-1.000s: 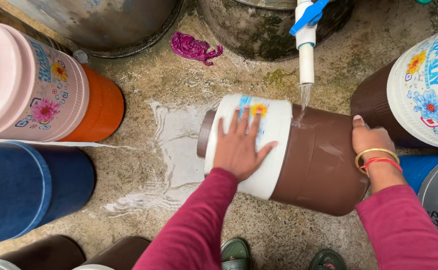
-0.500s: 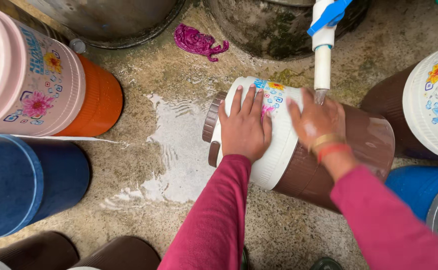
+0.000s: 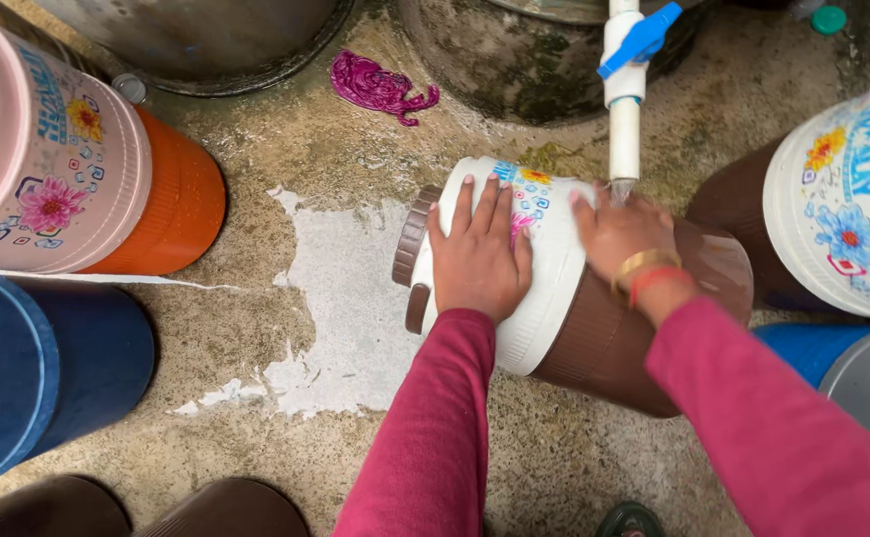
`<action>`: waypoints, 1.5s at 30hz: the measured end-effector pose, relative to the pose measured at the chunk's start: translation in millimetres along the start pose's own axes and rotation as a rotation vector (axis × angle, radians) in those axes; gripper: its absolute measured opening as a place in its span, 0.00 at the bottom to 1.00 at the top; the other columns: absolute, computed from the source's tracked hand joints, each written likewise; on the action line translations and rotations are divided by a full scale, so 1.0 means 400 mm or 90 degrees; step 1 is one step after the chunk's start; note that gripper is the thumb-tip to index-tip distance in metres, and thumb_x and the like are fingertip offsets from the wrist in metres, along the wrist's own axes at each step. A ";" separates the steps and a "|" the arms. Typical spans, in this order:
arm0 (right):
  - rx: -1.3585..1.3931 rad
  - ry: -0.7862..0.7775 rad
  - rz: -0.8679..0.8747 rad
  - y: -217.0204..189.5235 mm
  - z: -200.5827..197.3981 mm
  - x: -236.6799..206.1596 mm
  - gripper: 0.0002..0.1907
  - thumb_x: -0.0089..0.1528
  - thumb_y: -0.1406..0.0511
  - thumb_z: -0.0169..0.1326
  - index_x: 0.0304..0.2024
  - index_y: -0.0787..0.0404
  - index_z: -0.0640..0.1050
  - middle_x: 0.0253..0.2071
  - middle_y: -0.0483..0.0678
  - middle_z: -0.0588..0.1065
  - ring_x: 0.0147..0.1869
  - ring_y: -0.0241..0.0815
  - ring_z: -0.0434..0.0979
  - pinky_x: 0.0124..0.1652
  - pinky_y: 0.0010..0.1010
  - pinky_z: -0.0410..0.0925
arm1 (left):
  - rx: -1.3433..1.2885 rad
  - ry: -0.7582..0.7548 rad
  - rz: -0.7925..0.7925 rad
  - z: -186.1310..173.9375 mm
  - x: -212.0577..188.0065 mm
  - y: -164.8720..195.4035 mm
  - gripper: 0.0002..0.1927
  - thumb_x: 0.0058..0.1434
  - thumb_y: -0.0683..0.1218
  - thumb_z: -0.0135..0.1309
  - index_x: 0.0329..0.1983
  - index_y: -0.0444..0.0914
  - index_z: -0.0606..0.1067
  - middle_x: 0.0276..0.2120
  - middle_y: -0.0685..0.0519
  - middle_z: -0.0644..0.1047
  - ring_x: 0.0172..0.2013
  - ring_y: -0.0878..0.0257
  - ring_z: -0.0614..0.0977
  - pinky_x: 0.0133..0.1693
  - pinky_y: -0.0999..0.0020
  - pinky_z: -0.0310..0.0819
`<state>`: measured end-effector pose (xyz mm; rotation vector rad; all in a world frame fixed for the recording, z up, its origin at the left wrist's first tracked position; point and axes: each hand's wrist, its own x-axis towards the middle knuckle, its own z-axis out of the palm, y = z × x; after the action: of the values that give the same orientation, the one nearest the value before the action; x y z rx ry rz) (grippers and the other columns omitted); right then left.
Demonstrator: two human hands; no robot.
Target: The person rinses a brown and white plastic water cooler jug under a running tap, rotating it and rubbing its surfaces with their hands to wash the outside and the tap area. They then open the cooler, handle its inner lid and cup, and place the lid back on top.
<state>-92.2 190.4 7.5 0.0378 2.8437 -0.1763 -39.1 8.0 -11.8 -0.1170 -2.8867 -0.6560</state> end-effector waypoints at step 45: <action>0.024 0.323 -0.123 0.144 0.032 -0.129 0.34 0.71 0.49 0.47 0.67 0.69 0.70 0.71 0.58 0.68 0.77 0.52 0.63 0.71 0.57 0.49 | -0.094 -0.187 0.153 0.063 0.132 0.116 0.24 0.61 0.41 0.42 0.57 0.45 0.79 0.65 0.55 0.74 0.74 0.58 0.62 0.75 0.48 0.46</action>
<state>-36.5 245.7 3.6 -0.2162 3.3491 -0.2992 -89.6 62.6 -4.4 -0.6190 -3.0196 -0.8677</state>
